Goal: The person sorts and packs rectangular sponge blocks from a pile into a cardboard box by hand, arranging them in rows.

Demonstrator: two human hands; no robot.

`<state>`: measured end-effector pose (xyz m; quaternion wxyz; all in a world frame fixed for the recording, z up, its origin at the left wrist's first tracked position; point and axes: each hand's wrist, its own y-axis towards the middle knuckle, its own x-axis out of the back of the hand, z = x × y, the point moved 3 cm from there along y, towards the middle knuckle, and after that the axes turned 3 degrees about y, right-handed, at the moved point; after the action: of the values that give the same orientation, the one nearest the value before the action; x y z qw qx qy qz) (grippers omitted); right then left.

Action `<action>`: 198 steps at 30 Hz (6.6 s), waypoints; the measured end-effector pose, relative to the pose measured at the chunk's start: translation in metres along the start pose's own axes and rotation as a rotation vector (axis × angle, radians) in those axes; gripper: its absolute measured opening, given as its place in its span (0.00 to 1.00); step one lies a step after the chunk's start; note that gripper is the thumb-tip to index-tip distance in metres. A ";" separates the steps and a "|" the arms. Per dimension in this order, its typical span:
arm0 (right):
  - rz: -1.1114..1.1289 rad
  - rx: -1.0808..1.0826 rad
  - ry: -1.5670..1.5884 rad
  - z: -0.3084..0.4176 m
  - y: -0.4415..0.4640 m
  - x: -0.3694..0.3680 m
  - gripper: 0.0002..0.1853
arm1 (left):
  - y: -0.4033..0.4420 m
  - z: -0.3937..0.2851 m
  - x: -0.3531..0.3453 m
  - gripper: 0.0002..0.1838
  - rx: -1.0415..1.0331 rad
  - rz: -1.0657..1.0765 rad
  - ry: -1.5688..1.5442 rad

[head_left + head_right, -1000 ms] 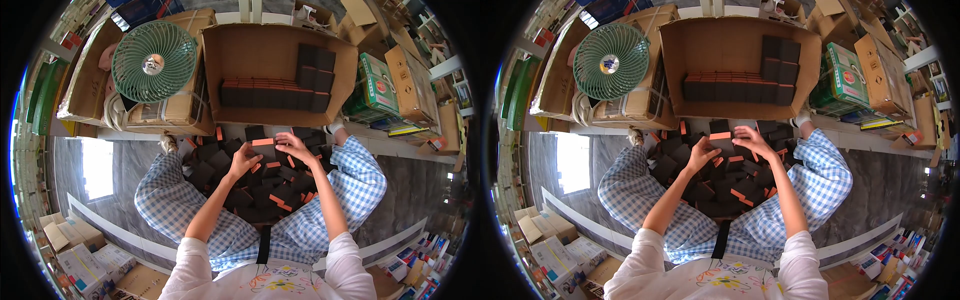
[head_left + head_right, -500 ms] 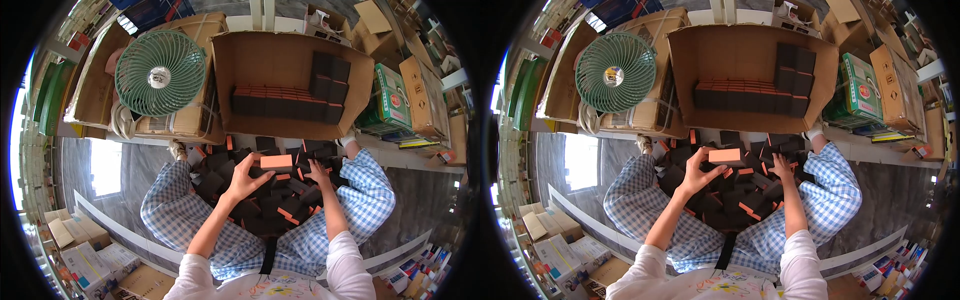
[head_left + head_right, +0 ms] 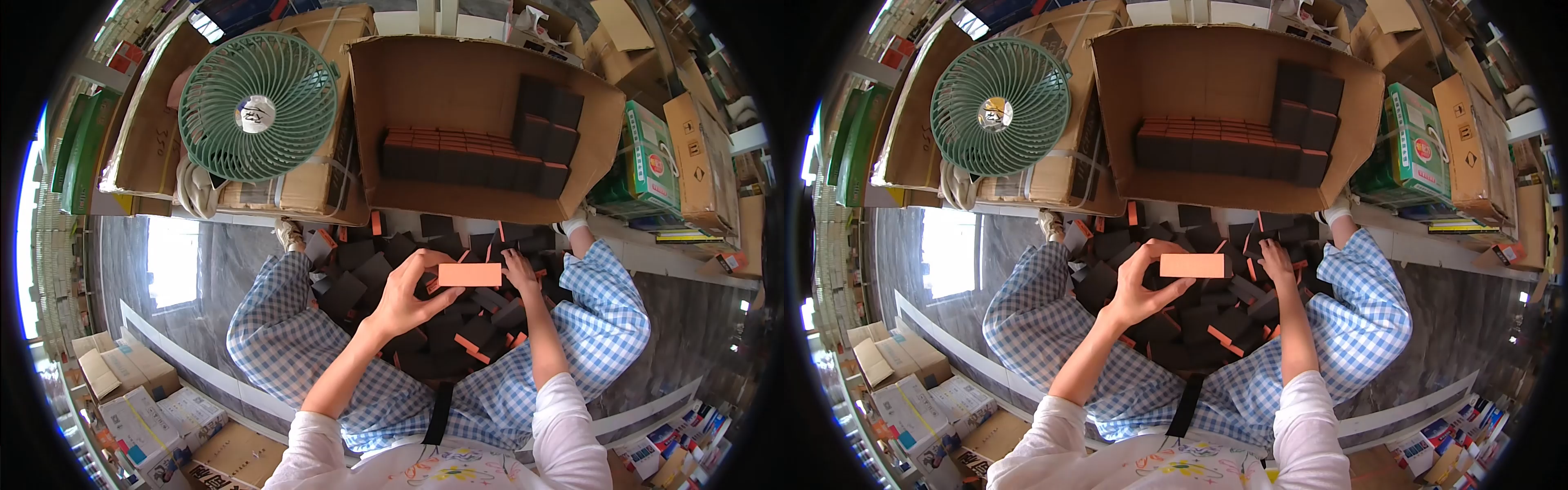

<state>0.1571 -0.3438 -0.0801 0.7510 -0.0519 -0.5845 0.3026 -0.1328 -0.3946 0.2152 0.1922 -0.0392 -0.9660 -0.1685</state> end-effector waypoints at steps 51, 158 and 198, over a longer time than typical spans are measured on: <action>-0.435 -0.086 0.348 0.057 -0.012 0.074 0.19 | -0.008 -0.018 0.006 0.42 0.065 -0.067 0.008; -0.227 -0.063 1.433 0.148 -0.089 0.137 0.15 | -0.017 0.062 -0.025 0.08 0.628 -0.187 -0.460; -0.060 0.162 1.836 0.151 -0.087 0.143 0.15 | -0.019 0.060 -0.025 0.16 0.646 0.016 -0.634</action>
<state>0.0729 -0.3823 0.1257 0.9290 -0.2037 0.2626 0.1630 -0.1336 -0.3926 0.1478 -0.1093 -0.0343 -0.9799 0.1633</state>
